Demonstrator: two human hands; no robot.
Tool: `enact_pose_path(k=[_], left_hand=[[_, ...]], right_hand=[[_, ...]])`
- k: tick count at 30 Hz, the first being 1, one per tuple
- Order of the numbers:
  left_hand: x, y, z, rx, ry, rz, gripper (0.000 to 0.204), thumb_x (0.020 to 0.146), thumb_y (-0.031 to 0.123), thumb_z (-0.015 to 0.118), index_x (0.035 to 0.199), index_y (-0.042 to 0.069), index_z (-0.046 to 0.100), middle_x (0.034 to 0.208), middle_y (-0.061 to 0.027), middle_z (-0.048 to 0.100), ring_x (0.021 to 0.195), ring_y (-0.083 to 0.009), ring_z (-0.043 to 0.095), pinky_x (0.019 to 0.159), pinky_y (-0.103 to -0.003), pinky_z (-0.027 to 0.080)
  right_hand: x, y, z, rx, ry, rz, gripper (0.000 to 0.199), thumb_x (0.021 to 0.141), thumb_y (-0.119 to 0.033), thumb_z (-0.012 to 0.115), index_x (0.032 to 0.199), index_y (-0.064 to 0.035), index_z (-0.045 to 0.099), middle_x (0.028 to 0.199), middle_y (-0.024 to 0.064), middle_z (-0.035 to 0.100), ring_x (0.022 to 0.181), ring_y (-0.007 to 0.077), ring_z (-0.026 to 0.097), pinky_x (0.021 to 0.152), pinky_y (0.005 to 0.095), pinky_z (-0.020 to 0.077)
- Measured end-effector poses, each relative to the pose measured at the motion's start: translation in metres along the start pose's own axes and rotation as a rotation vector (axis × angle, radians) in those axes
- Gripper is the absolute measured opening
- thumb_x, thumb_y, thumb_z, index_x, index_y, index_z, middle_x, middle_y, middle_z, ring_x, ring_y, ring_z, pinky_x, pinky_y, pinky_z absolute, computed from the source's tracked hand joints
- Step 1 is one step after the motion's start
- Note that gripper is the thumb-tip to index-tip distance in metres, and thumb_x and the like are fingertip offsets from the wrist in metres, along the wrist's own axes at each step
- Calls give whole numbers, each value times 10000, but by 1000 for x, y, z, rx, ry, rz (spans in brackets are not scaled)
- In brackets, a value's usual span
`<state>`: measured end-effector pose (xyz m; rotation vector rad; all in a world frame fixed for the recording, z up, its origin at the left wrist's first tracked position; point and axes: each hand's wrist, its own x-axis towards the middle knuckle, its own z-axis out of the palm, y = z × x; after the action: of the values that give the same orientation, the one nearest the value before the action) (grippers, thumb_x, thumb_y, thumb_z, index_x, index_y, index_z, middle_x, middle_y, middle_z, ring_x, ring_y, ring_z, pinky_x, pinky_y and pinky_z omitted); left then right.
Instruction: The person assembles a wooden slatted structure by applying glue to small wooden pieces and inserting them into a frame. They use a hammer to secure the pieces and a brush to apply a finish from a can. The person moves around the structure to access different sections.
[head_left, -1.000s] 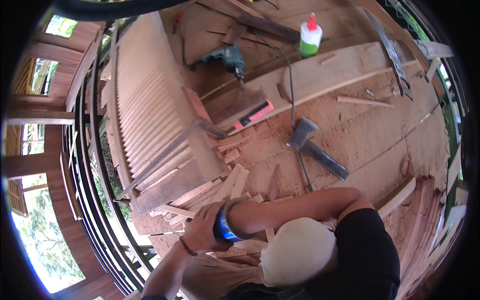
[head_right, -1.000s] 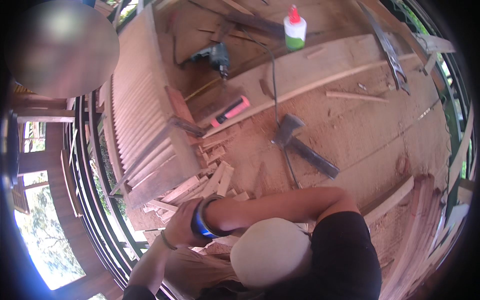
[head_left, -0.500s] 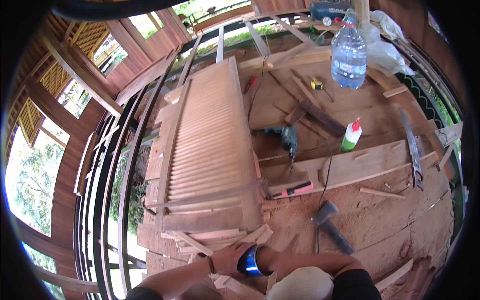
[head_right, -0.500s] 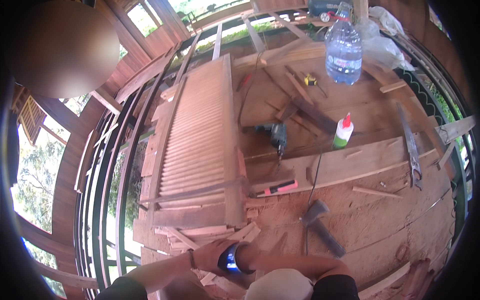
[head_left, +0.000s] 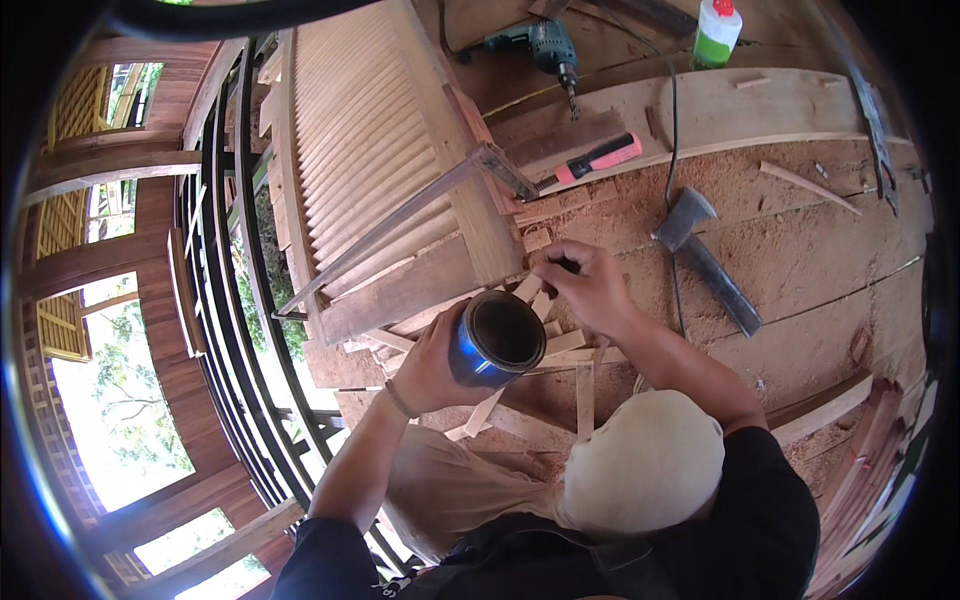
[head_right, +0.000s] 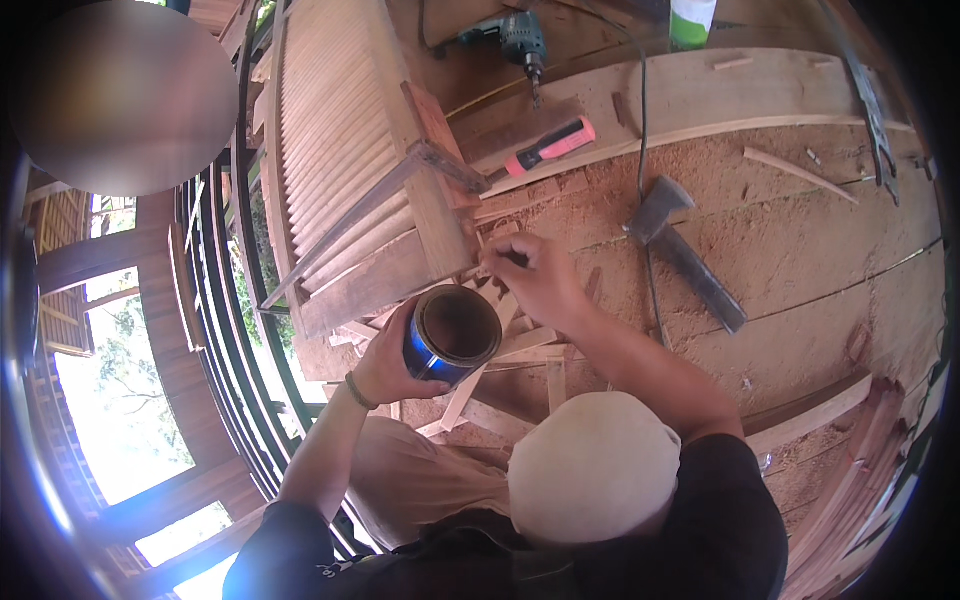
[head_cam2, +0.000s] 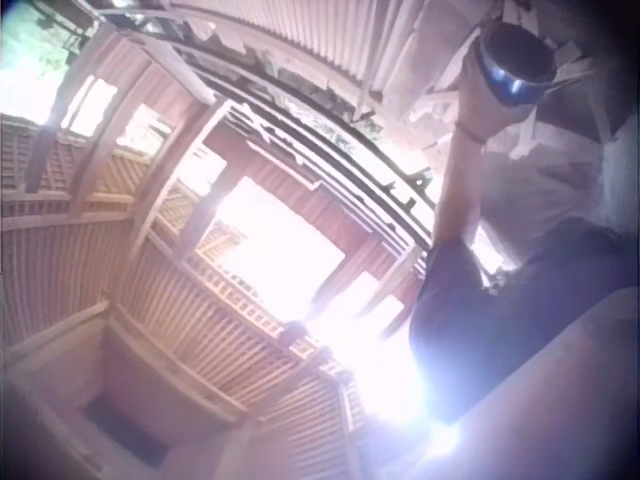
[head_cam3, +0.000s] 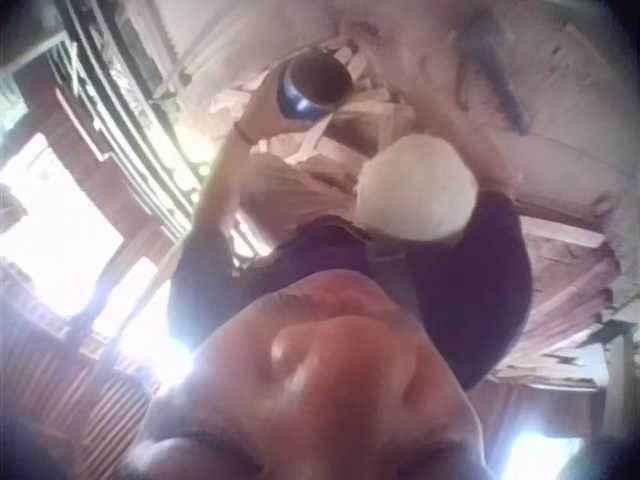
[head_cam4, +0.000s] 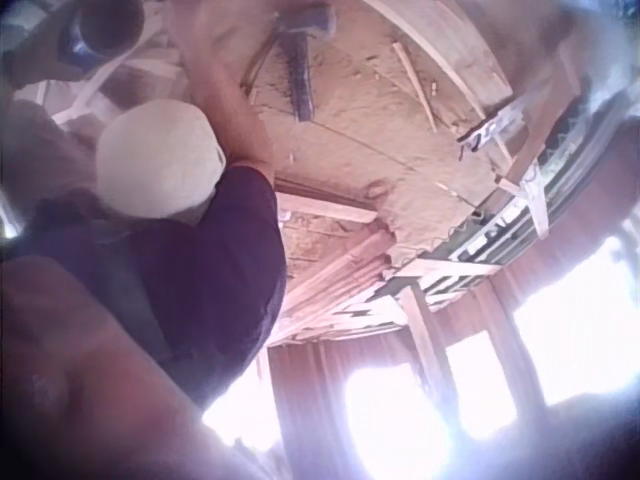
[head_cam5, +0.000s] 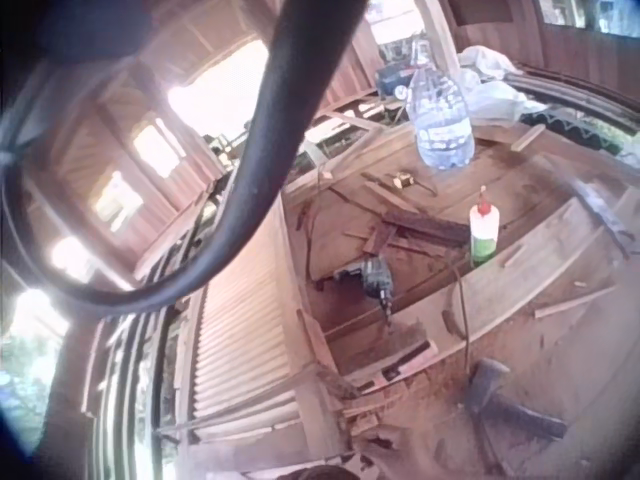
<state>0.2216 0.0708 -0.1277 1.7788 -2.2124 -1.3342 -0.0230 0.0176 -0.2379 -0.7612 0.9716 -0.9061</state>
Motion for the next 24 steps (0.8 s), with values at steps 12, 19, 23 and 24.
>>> enact_pose_path(k=[12, 19, 23, 24], left_hand=[[-4, -7, 3, 33, -7, 1, 1223, 563, 378, 950, 1523, -17, 304, 1425, -237, 532, 1333, -377, 540, 1127, -442, 431], [-1, -5, 3, 22, -8, 39, 1219, 564, 368, 951, 1525, -14, 304, 1424, -238, 533, 1329, -381, 541, 1127, -442, 429], [0, -3, 2, -8, 3, 67, 1149, 610, 357, 939, 1511, -1, 323, 1397, -271, 523, 1306, -449, 524, 1101, -491, 445], [0, -2, 1, -9, 5, 58, 1150, 609, 357, 940, 1511, -1, 323, 1397, -270, 524, 1305, -449, 524, 1102, -493, 444]], right_hand=[[-8, 39, 22, -156, 66, -435, 398, 905, -4, 614, 1301, 15, 652, 1242, 171, 601, 1097, 269, 604, 908, 346, 486], [-13, 27, 16, -359, -59, -512, 568, 890, -16, 606, 1453, -7, 529, 1478, 212, 468, 1349, 357, 473, 1118, 425, 386], [-16, 36, 13, -318, -115, -444, 602, 902, -38, 612, 1489, -11, 481, 1547, 220, 410, 1429, 389, 401, 1174, 437, 330], [-16, 37, 11, -346, -127, -437, 618, 906, -42, 613, 1504, -15, 462, 1564, 223, 393, 1448, 397, 379, 1185, 439, 317]])
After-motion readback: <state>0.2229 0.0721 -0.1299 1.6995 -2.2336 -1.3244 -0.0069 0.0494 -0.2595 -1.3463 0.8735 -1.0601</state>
